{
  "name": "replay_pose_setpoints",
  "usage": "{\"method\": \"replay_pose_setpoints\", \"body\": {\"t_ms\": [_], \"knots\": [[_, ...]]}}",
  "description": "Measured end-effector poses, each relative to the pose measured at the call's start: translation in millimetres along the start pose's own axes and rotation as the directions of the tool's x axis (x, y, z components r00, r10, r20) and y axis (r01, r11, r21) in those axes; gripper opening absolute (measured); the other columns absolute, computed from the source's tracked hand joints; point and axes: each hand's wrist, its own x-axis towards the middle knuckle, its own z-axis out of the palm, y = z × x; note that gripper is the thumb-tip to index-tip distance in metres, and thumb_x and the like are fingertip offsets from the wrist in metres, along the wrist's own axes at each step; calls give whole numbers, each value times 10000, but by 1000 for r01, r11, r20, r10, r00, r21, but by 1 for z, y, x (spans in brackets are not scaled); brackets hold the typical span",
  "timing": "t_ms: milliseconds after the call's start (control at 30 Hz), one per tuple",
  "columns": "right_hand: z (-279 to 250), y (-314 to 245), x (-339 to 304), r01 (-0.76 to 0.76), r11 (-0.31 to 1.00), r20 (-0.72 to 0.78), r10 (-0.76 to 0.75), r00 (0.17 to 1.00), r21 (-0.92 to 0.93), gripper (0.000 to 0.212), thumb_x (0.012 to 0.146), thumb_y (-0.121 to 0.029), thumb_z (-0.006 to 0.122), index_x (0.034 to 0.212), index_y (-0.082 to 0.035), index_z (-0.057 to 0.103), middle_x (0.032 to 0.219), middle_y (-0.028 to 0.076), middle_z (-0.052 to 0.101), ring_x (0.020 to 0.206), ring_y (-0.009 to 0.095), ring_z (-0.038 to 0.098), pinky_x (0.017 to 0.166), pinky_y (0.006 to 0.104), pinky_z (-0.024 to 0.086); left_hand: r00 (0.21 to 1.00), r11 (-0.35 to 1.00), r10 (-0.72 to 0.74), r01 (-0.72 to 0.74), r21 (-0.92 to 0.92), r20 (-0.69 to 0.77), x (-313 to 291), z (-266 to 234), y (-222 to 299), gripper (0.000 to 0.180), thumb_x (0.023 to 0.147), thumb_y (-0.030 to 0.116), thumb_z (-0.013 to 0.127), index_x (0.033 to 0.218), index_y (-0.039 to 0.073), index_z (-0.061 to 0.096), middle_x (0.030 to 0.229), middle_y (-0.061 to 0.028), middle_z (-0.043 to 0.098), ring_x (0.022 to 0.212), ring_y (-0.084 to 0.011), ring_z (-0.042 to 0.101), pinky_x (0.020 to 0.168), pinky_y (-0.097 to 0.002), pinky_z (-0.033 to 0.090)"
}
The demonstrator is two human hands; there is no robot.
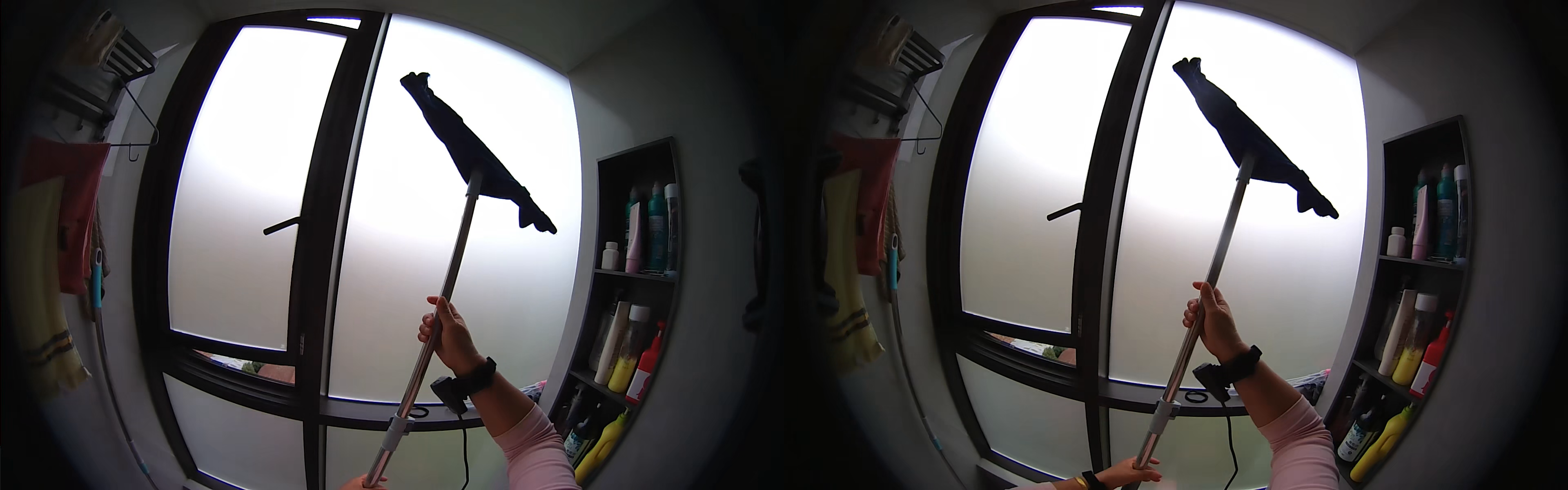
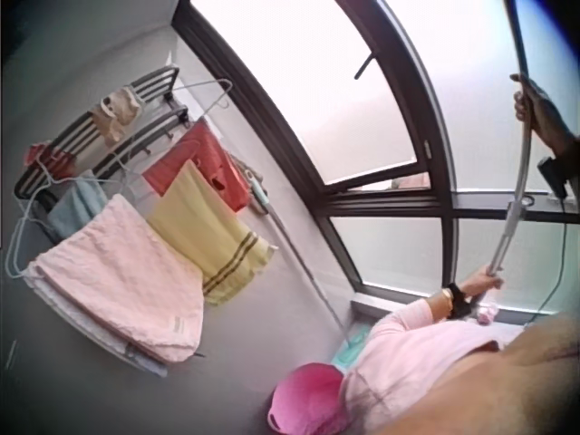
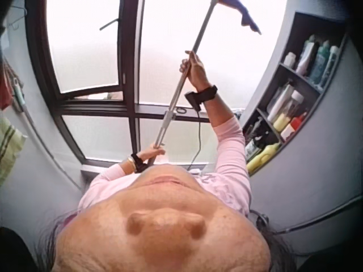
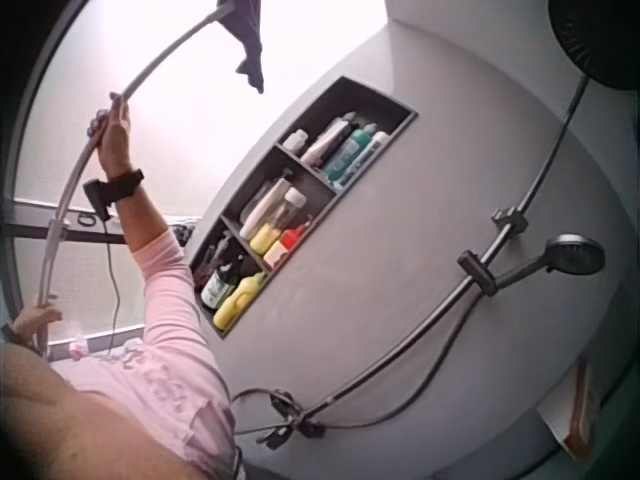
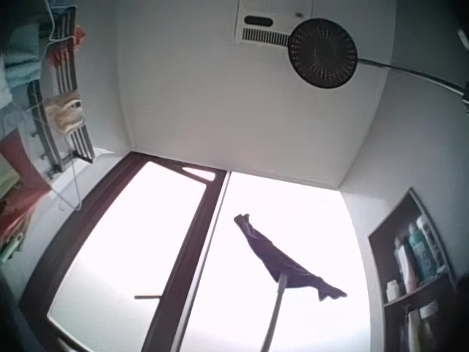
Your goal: The person cleans a frosted window using a long-handled mop with a blue cloth. They dip the cloth in a bucket of water, wring it, and wipe the window surface repeatedly. The person also wipes the wall near the shower and toilet area.
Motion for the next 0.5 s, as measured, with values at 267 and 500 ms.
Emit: {"method": "replay_pose_setpoints", "body": {"t_ms": [267,500], "knots": [[-18,-27,59,-55,994,-33,52,998,-94,373,1008,-381,458,1212,-70,435,710,24,439,600,136,413,565,298,410,986,985,-163,161,65,24,-67,5,-3,310,855,336,704,983,65,624,778,-33,619,703,-127,586,609,-269,476],[-28,-31,91,-97,982,-47,90,995,-162,400,997,-393,481,1219,-67,418,744,41,487,636,158,497,590,322,465,966,960,-250,256,117,-67,-68,6,-48,364,862,415,656,1044,101,623,813,-92,651,709,-189,602,621,-332,492]]}}
